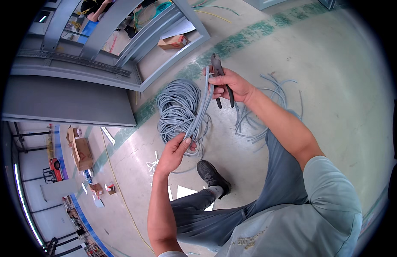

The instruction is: The person sits on the floor and uses pliers to strip the outer insulation from gray cables. They repeatedly cut the sheath, pull it off, and place the stripped ends into a metal rack.

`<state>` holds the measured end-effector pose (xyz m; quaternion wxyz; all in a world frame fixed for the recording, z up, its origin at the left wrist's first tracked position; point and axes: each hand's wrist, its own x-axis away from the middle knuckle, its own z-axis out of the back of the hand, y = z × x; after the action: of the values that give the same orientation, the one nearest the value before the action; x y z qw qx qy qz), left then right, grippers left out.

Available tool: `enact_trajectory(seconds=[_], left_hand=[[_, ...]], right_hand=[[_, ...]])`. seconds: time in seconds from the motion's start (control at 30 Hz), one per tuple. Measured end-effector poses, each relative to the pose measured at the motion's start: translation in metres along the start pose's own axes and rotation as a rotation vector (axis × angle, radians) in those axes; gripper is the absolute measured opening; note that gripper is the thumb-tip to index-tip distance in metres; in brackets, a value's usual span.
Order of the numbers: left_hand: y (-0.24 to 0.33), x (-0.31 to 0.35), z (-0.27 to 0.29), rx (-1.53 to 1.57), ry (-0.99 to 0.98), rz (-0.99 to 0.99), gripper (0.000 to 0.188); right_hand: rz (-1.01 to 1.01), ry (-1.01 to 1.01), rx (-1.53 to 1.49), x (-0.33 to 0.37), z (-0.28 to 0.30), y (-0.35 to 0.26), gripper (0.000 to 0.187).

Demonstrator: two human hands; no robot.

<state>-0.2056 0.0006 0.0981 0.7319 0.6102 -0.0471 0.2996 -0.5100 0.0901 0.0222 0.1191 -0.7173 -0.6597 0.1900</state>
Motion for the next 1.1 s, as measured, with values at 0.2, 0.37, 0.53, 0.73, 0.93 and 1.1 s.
enact_trajectory(seconds=[0.2, 0.37, 0.53, 0.73, 0.93, 1.1], left_hand=[[0.0, 0.001, 0.005, -0.006, -0.004, 0.042, 0.029], [0.005, 0.002, 0.008, 0.03, -0.002, 0.062, 0.03], [0.008, 0.003, 0.009, 0.077, -0.023, 0.081, 0.031], [0.02, 0.004, 0.007, 0.154, -0.085, 0.14, 0.032], [0.02, 0.004, 0.008, 0.202, -0.109, 0.182, 0.033], [0.019, 0.002, 0.01, 0.144, -0.151, 0.192, 0.035]], right_hand=[[0.08, 0.108, 0.102, -0.002, -0.001, -0.002, 0.022], [0.198, 0.19, 0.251, -0.007, 0.001, 0.0, 0.023], [0.285, 0.245, 0.33, -0.007, -0.005, 0.002, 0.022], [0.303, 0.309, 0.369, -0.006, -0.005, 0.004, 0.021], [0.322, 0.337, 0.452, -0.006, -0.004, 0.003, 0.022], [0.293, 0.321, 0.423, -0.007, 0.0, 0.004, 0.023]])
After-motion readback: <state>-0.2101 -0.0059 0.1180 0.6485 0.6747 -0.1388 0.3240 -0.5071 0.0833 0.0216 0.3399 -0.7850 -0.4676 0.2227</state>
